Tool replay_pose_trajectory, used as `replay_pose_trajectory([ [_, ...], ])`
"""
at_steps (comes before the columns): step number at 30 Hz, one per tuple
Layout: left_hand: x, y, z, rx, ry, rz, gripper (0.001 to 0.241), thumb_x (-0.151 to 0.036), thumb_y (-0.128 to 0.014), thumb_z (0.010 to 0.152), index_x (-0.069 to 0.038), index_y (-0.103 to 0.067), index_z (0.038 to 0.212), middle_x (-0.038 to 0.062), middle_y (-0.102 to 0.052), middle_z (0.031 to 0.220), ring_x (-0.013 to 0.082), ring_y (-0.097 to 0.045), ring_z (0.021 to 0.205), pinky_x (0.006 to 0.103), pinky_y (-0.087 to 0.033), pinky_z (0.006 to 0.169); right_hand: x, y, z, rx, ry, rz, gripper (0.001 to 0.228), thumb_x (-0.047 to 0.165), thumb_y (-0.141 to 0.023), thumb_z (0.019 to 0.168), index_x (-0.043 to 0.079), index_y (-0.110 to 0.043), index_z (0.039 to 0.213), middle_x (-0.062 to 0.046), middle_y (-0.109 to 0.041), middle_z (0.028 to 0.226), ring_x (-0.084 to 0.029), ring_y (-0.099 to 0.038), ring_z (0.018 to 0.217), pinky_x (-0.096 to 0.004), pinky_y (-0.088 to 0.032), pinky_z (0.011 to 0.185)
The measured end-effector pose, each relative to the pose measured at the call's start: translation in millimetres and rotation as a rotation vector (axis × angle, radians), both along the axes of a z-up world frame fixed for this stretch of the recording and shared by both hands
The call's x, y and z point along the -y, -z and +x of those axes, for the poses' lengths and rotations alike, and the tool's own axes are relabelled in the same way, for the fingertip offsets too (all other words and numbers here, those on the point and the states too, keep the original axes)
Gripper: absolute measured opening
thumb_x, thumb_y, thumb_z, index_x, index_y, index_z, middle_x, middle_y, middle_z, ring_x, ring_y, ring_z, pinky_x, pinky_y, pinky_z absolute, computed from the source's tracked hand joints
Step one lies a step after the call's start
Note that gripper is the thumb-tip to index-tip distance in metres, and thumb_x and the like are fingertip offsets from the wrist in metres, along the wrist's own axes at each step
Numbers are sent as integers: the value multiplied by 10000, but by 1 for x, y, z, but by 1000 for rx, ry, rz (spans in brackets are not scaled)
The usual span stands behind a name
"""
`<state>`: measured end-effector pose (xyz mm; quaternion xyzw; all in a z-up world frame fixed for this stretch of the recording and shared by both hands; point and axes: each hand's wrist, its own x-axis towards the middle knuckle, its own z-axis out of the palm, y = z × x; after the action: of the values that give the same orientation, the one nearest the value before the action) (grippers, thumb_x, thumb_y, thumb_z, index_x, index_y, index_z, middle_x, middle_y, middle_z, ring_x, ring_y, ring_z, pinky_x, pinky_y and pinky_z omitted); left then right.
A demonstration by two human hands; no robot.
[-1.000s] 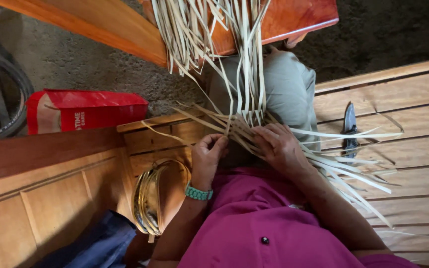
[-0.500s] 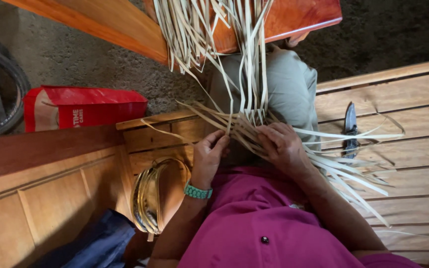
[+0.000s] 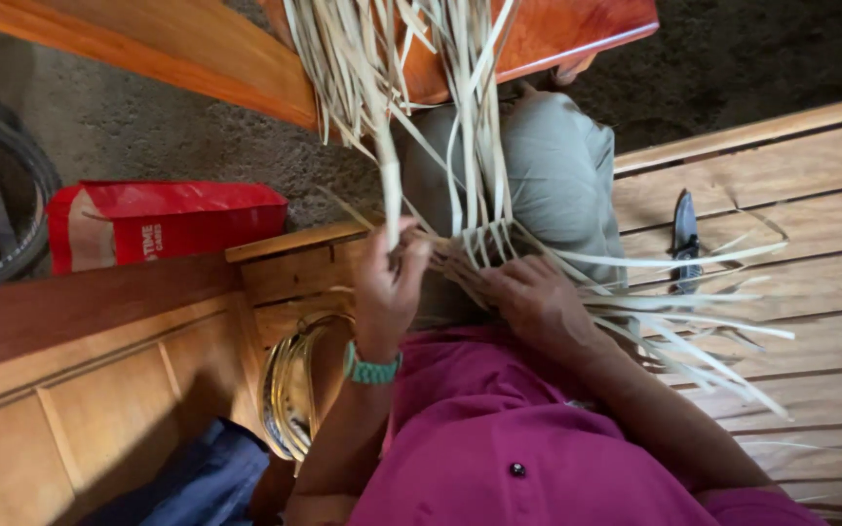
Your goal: Weaving long natural fiber strips together to create a braided structure
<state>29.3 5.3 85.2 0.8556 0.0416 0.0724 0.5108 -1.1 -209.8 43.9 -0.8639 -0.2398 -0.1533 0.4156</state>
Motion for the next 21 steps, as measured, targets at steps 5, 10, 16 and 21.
replay_pose_trajectory([
  [5, 21, 14, 29, -107, 216, 79, 540, -278, -869, 834, 18, -692, 1249, 291, -720, 1063, 484, -684, 1034, 535, -536, 905, -2, 14, -11, -53, -130, -84, 201, 140, -550, 1015, 50, -692, 1125, -116, -624, 886, -336, -623, 781, -424, -471, 681],
  [10, 9, 45, 30, -224, 248, 164, 239, -372, -792, 911, -140, -789, 966, 112, -764, 839, 318, -747, 859, 417, -571, 789, 15, 10, -4, -174, -112, 93, 187, 160, -619, 981, 48, -740, 1069, -157, -660, 939, -386, -641, 835, -445, -519, 722],
  [16, 5, 39, 28, -236, 267, 116, 205, -308, -766, 938, -105, -743, 915, 139, -731, 803, 298, -726, 824, 425, -557, 783, 48, 0, 37, -237, 126, -147, 154, 315, -671, 972, 183, -748, 996, -60, -671, 947, -305, -658, 876, -403, -510, 788],
  [21, 8, 20, 43, -340, 275, 95, 170, -298, -805, 910, -141, -740, 910, 43, -723, 787, 134, -665, 779, 341, -546, 790, 43, 32, 52, -234, 135, -209, 206, 417, -715, 928, 228, -736, 1007, -19, -664, 932, -280, -631, 928, -398, -468, 853],
])
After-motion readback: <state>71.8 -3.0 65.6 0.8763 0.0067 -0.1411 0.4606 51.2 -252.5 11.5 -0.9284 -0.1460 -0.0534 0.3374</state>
